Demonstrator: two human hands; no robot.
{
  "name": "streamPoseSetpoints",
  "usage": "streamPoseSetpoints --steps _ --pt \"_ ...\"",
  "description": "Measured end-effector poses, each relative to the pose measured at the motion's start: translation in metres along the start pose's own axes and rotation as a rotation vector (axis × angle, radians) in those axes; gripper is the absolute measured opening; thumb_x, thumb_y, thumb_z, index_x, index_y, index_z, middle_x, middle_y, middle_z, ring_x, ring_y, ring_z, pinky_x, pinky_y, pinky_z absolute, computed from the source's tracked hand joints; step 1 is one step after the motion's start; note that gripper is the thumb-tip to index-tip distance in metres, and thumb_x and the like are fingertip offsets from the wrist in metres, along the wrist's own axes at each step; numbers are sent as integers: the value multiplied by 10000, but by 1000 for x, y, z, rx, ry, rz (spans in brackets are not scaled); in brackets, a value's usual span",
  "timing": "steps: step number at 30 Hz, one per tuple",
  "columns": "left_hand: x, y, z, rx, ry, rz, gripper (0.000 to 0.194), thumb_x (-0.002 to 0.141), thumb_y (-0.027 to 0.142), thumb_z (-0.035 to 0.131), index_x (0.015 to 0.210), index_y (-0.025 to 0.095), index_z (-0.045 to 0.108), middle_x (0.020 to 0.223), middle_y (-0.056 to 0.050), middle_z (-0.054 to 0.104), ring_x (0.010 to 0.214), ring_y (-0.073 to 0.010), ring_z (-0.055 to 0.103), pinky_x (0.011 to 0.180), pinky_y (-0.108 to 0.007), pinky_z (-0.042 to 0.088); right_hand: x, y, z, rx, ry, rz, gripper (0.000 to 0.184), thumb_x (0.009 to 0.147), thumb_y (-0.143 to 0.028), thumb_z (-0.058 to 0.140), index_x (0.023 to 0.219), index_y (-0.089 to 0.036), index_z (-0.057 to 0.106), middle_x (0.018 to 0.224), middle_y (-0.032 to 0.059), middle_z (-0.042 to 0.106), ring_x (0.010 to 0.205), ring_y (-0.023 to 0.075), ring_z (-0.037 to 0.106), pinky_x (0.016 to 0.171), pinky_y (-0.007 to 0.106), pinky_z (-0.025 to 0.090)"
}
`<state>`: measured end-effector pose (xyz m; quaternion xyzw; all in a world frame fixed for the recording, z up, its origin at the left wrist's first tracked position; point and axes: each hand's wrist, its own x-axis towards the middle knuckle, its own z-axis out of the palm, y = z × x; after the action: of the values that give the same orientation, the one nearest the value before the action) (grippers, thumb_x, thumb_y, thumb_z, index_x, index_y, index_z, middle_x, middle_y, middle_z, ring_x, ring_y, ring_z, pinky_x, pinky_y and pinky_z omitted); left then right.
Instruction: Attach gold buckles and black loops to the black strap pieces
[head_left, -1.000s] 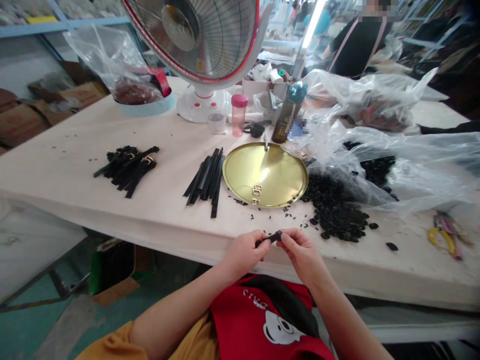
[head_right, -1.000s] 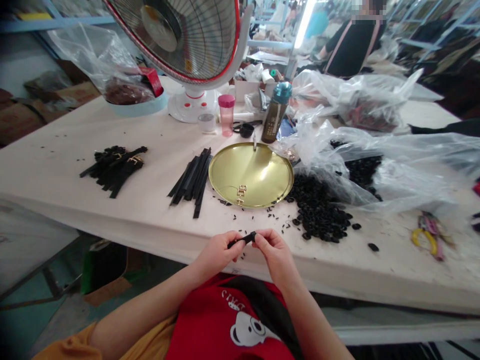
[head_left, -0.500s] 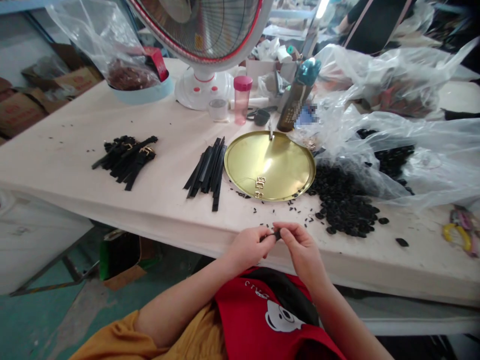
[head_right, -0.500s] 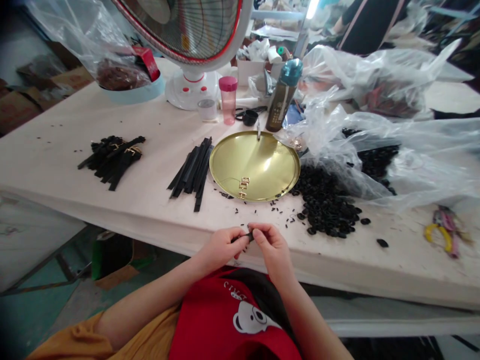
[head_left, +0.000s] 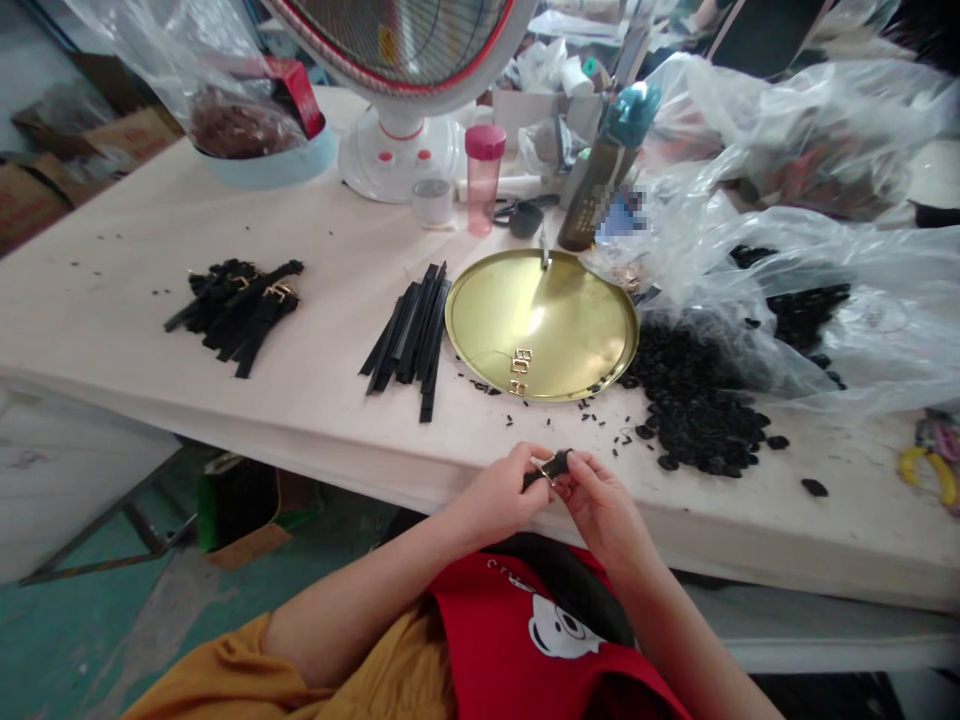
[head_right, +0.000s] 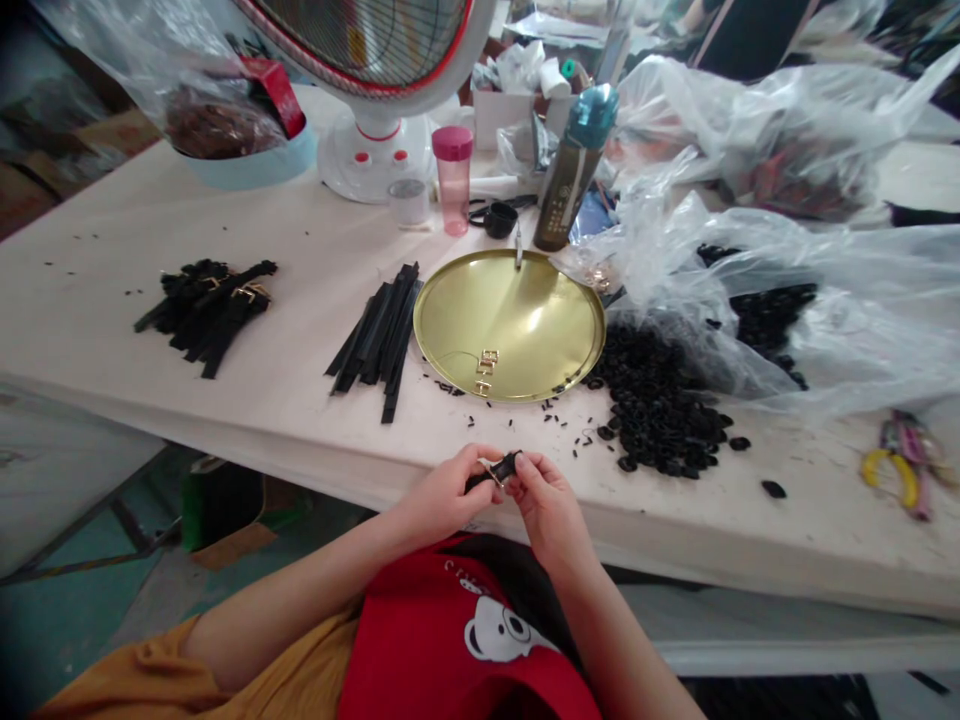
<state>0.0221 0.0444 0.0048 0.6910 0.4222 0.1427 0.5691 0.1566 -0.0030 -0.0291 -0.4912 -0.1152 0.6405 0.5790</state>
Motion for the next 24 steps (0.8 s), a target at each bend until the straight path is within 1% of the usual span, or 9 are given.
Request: streamPoseSetpoints --steps 2,4,7,9,11,13,15,19,24 --pt "-1 -1 -3 -57 -8 20 301 781 177 406 1081 190 426 830 -8 645 774 -127 579 703 -238 414 0 0 4 7 -10 16 127 682 -295 681 720 -198 608 692 -18 596 595 98 503 578 234 421" --pt "-1 -4 -6 -76 9 23 271 786 179 405 1056 184 419 832 -19 648 773 -129 584 711 -245 420 -2 2 9 -7 -20 21 142 675 -294 687 750 -199 614 718 -12 601 621 105 510 605 242 424" --pt "-2 -8 -8 -133 25 -30 233 797 226 416 1025 186 396 782 -14 644 625 -109 568 613 -232 430 -7 4 14 -94 -17 -14 168 691 -343 667 748 -194 614 702 -7 593 643 118 505 644 259 420" --pt "-4 -11 -10 -195 15 -95 230 789 252 437 1001 189 373 753 -5 635 524 -91 538 542 -220 422 -11 3 13 -153 -24 -53 267 749 -452 575 745 -189 621 687 10 586 648 134 500 650 277 419" --pt "-7 -13 -11 -241 -1 -144 239 770 275 474 961 187 360 732 -1 625 499 -87 536 521 -217 420 -15 1 10 -183 -42 -69 353 784 -512 489 766 -190 632 710 31 586 658 148 495 652 293 420" --pt "-10 -13 -11 -245 -10 -153 236 755 296 504 910 184 365 712 -2 617 521 -95 549 522 -214 417 -18 -3 8 -201 -73 -48 279 770 -473 532 757 -211 626 712 23 569 648 146 480 639 286 417" --pt "-13 -12 -11 -213 -11 -130 212 754 313 509 859 183 379 697 0 613 540 -98 548 518 -208 405 -21 -5 8 -228 -118 1 165 731 -397 611 765 -235 611 697 0 544 634 136 464 633 269 410" --pt "-22 -6 -10 -73 -6 -74 185 764 344 496 803 176 430 664 18 593 567 -98 528 524 -198 382 -27 -6 7 -244 -256 148 222 716 -410 617 851 -235 597 685 -10 516 604 130 445 596 259 395" --pt "-30 -2 -10 155 -4 -22 237 765 389 494 837 169 542 769 -9 619 679 -128 540 573 -212 383 -33 -1 1 -143 -341 279 184 682 -353 663 720 -200 569 637 -25 478 565 106 414 559 239 371"
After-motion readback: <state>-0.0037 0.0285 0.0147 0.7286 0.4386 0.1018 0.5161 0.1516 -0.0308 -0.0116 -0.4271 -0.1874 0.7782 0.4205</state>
